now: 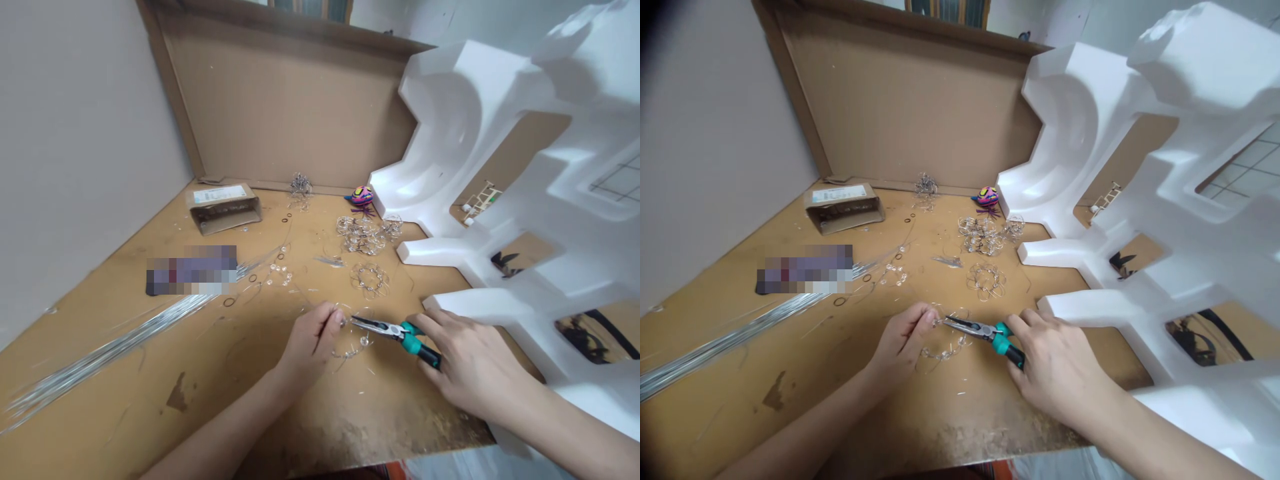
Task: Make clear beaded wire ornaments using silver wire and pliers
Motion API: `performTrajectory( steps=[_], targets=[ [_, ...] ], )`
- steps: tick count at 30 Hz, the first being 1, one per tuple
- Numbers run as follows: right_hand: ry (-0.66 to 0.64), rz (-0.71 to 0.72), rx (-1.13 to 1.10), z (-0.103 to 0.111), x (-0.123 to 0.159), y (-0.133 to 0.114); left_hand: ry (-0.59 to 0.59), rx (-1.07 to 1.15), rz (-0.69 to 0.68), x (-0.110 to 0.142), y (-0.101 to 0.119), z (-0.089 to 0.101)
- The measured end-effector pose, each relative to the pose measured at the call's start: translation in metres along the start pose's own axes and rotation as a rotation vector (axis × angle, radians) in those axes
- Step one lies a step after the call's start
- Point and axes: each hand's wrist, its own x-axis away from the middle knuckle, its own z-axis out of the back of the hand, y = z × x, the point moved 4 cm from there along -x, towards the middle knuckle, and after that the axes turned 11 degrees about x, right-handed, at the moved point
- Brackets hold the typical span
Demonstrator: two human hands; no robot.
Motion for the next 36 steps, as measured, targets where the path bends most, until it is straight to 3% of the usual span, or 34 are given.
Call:
performTrajectory(
  steps=[9,23,30,36],
  targets=[
    [0.059,0.002,0.058,-0.003,0.001,-0.004,-0.028,-0.012,0.029,0.002,-0.001,-0.003],
    [0.232,0.026,0.14,-0.001,0.002,-0.004,-0.002,0.23,0.162,0.003,-0.01,-0.007],
    [0.027,-0.015,-0.021,-0.005,0.003,0.0,-0.039,0.223,0.156,0.002,-0.001,-0.005],
    [0.007,-0.043,-0.031,-0.002,0.005,0.004,-0.053,0.278,0.211,-0.001,-0.003,-0.007]
  ],
)
